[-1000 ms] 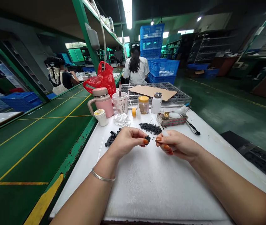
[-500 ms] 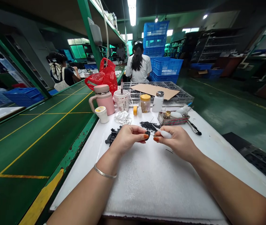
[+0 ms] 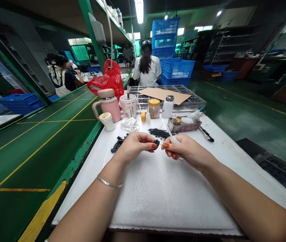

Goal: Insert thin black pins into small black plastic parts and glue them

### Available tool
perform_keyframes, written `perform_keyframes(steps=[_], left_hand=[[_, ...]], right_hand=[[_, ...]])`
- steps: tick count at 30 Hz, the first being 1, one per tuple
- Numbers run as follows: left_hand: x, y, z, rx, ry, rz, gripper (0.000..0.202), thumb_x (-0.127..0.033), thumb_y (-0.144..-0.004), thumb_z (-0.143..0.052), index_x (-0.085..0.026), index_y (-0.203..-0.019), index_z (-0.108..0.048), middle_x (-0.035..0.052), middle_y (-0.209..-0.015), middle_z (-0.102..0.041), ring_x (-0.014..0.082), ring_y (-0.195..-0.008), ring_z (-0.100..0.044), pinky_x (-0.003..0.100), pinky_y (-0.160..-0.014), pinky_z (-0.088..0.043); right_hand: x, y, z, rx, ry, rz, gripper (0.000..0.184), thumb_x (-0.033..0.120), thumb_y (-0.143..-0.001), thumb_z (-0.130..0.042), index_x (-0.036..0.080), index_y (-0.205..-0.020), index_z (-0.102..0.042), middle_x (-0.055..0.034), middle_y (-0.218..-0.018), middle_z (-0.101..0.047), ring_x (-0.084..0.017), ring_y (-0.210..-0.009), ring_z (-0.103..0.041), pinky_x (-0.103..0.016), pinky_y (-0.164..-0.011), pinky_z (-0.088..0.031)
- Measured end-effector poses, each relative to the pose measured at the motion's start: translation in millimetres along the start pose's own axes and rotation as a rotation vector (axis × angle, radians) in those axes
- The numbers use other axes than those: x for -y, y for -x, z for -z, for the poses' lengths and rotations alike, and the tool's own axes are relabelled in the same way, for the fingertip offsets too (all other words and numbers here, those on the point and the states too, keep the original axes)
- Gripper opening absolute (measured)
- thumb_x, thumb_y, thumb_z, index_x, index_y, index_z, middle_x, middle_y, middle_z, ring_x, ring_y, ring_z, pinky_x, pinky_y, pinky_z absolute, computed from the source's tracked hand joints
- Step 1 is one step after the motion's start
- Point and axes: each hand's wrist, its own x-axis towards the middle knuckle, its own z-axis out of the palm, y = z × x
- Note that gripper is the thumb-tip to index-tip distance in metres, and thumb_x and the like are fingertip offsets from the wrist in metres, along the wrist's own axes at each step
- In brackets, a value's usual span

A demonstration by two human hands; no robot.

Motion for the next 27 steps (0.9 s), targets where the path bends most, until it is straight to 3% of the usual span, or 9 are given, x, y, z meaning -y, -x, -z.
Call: perform_keyframes(steps=[3,7,9,11,16,19,24,27], left_hand=[[1.3,-1.9,1.3,-0.084,0.067,0.01,0.025,-0.026,-0.062,-0.081,-0.011,-0.08,-0.072,0.0039,-0.074,-0.069,0.0119,-0.066,-0.063,0.024,-0.066,-0.051],[2.9,-3.8,1.2,-0.138,0.089,0.008,0.027,-0.027,-0.06,-0.082,-0.011,-0.08,-0.071,0.0035,-0.075,-0.069,0.0109,-0.065,-0.062,0.023,-0.066,-0.051],[2.9,-4.1,0.5,-0.145,0.082,0.004,0.027,-0.027,-0.06,-0.082,-0.011,-0.079,-0.071,0.0035,-0.073,-0.068,0.0112,-0.065,-0.062,0.023,-0.066,-0.052],[2.0,-3.7,0.0,-0.139,0.066,-0.01,0.027,-0.026,-0.06,-0.082,-0.011,-0.079,-0.071,0.0033,-0.072,-0.068,0.0116,-0.064,-0.062,0.024,-0.065,-0.052],[-2.6,-0.6,0.6,-0.033,0.011,-0.019,0.022,-0.024,-0.062,-0.081,-0.012,-0.078,-0.072,0.0044,-0.07,-0.069,0.0125,-0.064,-0.063,0.023,-0.062,-0.05],[-3.0,0.1,1.4,0.004,-0.007,-0.011,0.021,-0.023,-0.062,-0.08,-0.011,-0.077,-0.072,0.0044,-0.07,-0.069,0.0122,-0.063,-0.063,0.022,-0.061,-0.05],[2.2,-2.4,2.1,-0.072,0.027,-0.021,0.026,-0.028,-0.062,-0.081,-0.012,-0.081,-0.071,0.0036,-0.072,-0.069,0.0116,-0.065,-0.063,0.023,-0.064,-0.05],[4.7,-3.7,2.0,-0.1,0.033,-0.031,0.03,-0.03,-0.061,-0.082,-0.012,-0.082,-0.071,0.0035,-0.074,-0.069,0.0119,-0.066,-0.062,0.024,-0.065,-0.051]], right_hand=[[5.4,2.8,1.8,-0.156,0.276,0.097,0.034,0.038,-0.068,-0.075,0.016,-0.091,-0.063,0.0023,-0.07,-0.057,-0.007,-0.061,-0.046,-0.02,-0.057,-0.033],[10.0,4.7,1.7,-0.374,0.589,0.167,0.024,0.036,-0.068,-0.074,0.016,-0.077,-0.065,0.0029,-0.067,-0.058,-0.008,-0.063,-0.046,-0.021,-0.058,-0.031],[9.3,4.0,1.4,-0.396,0.614,0.186,0.022,0.037,-0.073,-0.069,0.015,-0.073,-0.066,0.0013,-0.067,-0.06,-0.009,-0.063,-0.047,-0.022,-0.057,-0.03],[7.0,2.8,1.7,-0.334,0.515,0.178,0.026,0.04,-0.077,-0.065,0.014,-0.074,-0.066,-0.0005,-0.067,-0.061,-0.009,-0.061,-0.047,-0.022,-0.055,-0.03],[1.4,1.1,3.7,-0.022,-0.003,0.01,0.03,0.041,-0.076,-0.066,0.011,-0.074,-0.061,0.0015,-0.055,-0.048,-0.006,-0.049,-0.037,-0.021,-0.047,-0.026],[0.3,1.3,3.4,0.04,-0.065,-0.054,0.032,0.042,-0.076,-0.066,0.011,-0.075,-0.061,0.0016,-0.055,-0.046,-0.006,-0.049,-0.036,-0.02,-0.045,-0.025],[2.5,1.5,-0.3,-0.22,0.319,0.157,0.033,0.042,-0.069,-0.072,0.014,-0.085,-0.062,0.0018,-0.065,-0.054,-0.007,-0.058,-0.043,-0.02,-0.053,-0.03],[4.8,1.6,-1.9,-0.385,0.549,0.25,0.026,0.037,-0.068,-0.073,0.015,-0.077,-0.062,0.0026,-0.066,-0.056,-0.009,-0.063,-0.046,-0.021,-0.058,-0.032]])
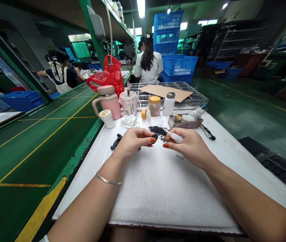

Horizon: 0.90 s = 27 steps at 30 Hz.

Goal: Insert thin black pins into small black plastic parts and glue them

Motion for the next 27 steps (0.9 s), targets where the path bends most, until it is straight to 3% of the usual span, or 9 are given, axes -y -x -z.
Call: perform_keyframes(steps=[3,10,14,17,20,23,25,27], left_hand=[[-0.3,0.2,-1.0,-0.015,-0.016,-0.026,0.031,-0.031,-0.06,-0.082,-0.012,-0.082,-0.071,0.0039,-0.075,-0.069,0.0125,-0.067,-0.062,0.025,-0.066,-0.051],[-5.7,3.2,-5.0,-0.009,-0.034,-0.089,0.023,-0.025,-0.064,-0.078,-0.012,-0.082,-0.071,0.0036,-0.074,-0.068,0.0121,-0.066,-0.061,0.025,-0.066,-0.05],[-5.1,4.2,-12.1,-0.034,-0.04,-0.119,0.02,-0.023,-0.066,-0.075,-0.011,-0.081,-0.069,0.0034,-0.075,-0.066,0.0117,-0.067,-0.06,0.025,-0.066,-0.051],[-2.2,4.0,-19.5,-0.108,-0.026,-0.12,0.019,-0.023,-0.068,-0.073,-0.011,-0.082,-0.066,0.0029,-0.078,-0.064,0.0123,-0.071,-0.06,0.025,-0.067,-0.054],[-0.1,3.3,-23.1,-0.197,-0.012,-0.104,0.017,-0.02,-0.069,-0.071,-0.012,-0.083,-0.065,0.0019,-0.077,-0.063,0.012,-0.072,-0.06,0.025,-0.066,-0.056],[-0.2,3.6,-21.9,-0.198,0.112,-0.033,0.018,-0.018,-0.068,-0.072,-0.011,-0.083,-0.065,0.0017,-0.078,-0.062,0.0107,-0.07,-0.059,0.024,-0.063,-0.056],[-0.7,4.6,-21.4,-0.169,0.22,0.059,0.017,-0.014,-0.066,-0.072,-0.01,-0.082,-0.065,0.0019,-0.078,-0.061,0.0094,-0.069,-0.059,0.022,-0.064,-0.056],[-1.0,5.8,-22.6,-0.17,0.259,0.097,0.017,-0.012,-0.065,-0.072,-0.01,-0.08,-0.065,0.002,-0.077,-0.061,0.0089,-0.069,-0.059,0.021,-0.064,-0.056]], right_hand=[[-1.6,-1.1,0.5,0.021,0.031,-0.016,0.026,0.04,-0.075,-0.067,0.014,-0.072,-0.065,0.0001,-0.065,-0.059,-0.01,-0.062,-0.047,-0.022,-0.055,-0.03],[-12.0,-4.8,0.9,0.321,-0.544,-0.245,0.031,0.04,-0.073,-0.07,0.011,-0.073,-0.062,-0.0019,-0.061,-0.056,-0.007,-0.052,-0.044,-0.019,-0.047,-0.03],[-13.3,-6.0,1.0,0.378,-0.64,-0.328,0.034,0.041,-0.071,-0.072,0.01,-0.074,-0.062,-0.0009,-0.058,-0.051,-0.005,-0.05,-0.041,-0.019,-0.045,-0.026],[-10.7,-5.1,-0.8,0.317,-0.525,-0.278,0.035,0.045,-0.071,-0.07,0.011,-0.074,-0.061,-0.0018,-0.061,-0.054,-0.006,-0.051,-0.042,-0.02,-0.047,-0.027],[-1.6,0.1,-3.7,0.085,-0.053,-0.104,0.034,0.047,-0.077,-0.063,0.013,-0.069,-0.062,-0.0038,-0.061,-0.058,-0.011,-0.055,-0.046,-0.024,-0.052,-0.029],[9.8,7.3,-5.8,-0.173,0.408,0.129,0.028,0.04,-0.081,-0.059,0.015,-0.069,-0.064,-0.0046,-0.063,-0.06,-0.014,-0.061,-0.049,-0.026,-0.058,-0.028],[13.6,9.8,-6.1,-0.215,0.444,0.178,0.024,0.037,-0.08,-0.06,0.016,-0.069,-0.064,-0.0047,-0.066,-0.062,-0.014,-0.063,-0.05,-0.027,-0.06,-0.028],[12.4,9.1,-5.4,-0.104,0.229,0.073,0.025,0.038,-0.078,-0.063,0.015,-0.068,-0.063,-0.0046,-0.065,-0.061,-0.013,-0.061,-0.05,-0.026,-0.058,-0.029]])
